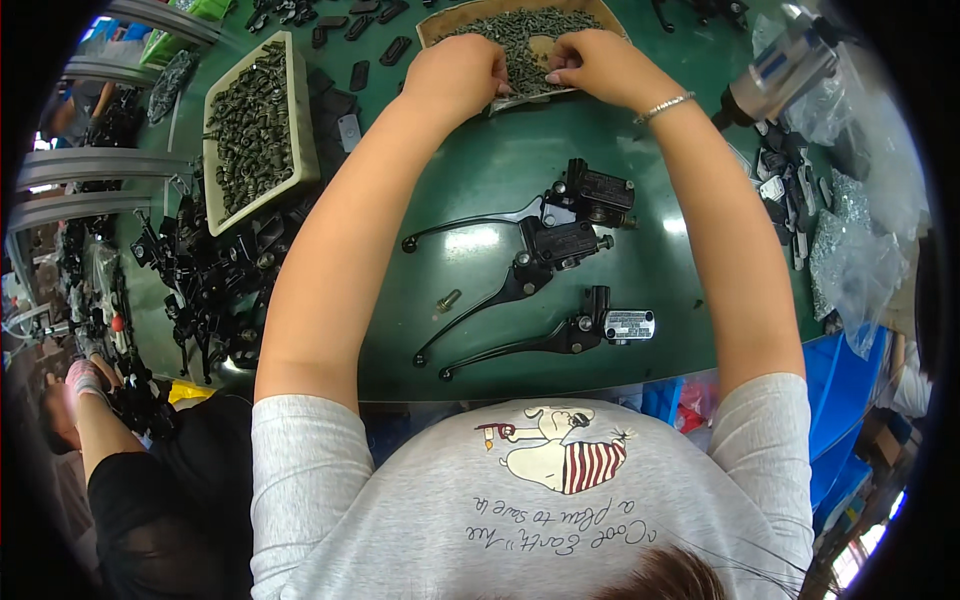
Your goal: Assembling mechanical brake lever components using hands and an electric screwdriver at a factory workstation.
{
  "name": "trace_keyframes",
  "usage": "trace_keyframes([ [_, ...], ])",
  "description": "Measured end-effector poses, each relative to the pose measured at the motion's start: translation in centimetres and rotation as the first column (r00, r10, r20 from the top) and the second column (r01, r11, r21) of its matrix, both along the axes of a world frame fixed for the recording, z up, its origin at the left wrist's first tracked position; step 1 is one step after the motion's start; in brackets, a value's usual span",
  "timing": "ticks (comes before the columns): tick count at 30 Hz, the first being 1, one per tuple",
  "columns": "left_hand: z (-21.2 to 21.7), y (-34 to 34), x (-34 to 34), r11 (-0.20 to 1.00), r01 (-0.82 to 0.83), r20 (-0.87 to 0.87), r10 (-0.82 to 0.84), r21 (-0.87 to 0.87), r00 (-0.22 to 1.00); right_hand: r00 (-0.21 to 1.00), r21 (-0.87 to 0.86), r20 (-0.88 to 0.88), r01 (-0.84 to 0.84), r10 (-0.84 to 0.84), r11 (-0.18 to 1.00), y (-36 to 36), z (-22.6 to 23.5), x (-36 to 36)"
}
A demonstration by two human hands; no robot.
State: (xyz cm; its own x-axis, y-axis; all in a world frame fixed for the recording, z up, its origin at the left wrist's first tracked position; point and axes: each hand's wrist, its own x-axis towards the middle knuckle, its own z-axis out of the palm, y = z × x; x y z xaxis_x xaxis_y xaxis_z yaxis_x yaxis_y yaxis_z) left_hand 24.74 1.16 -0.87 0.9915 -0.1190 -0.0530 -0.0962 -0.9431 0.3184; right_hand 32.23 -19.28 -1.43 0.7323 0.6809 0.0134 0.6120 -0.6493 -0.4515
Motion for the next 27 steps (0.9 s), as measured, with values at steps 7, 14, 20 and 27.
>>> trace_keyframes([
  [7, -1.0, 1.2, -0.2, 0.996, 0.058, 0.127, -0.049, -0.068, 0.991, 0.996, 0.115, -0.086, 0.038, -0.028, 0.993, -1.0, -0.5, 1.4],
  [14, 0.2, 1.0, -1.6, 0.944, -0.012, 0.203, 0.083, -0.329, 0.976, 0.983, 0.447, -0.157, 0.159, -0.098, 0.88, -3.0, 3.0, -4.6],
  [20, 4.5, -0.7, -7.5, 0.642, -0.092, -0.033, 0.104, -0.761, 0.994, 0.883, 0.43, -0.468, 0.186, 0.042, 0.884, -4.9, 5.8, -12.0],
  [27, 5.9, -2.2, -13.3, 0.338, -0.466, -0.552, -0.235, -0.818, 0.8, 0.888, 0.467, -0.445, 0.124, 0.111, 0.875, -5.9, 3.6, -12.8],
])
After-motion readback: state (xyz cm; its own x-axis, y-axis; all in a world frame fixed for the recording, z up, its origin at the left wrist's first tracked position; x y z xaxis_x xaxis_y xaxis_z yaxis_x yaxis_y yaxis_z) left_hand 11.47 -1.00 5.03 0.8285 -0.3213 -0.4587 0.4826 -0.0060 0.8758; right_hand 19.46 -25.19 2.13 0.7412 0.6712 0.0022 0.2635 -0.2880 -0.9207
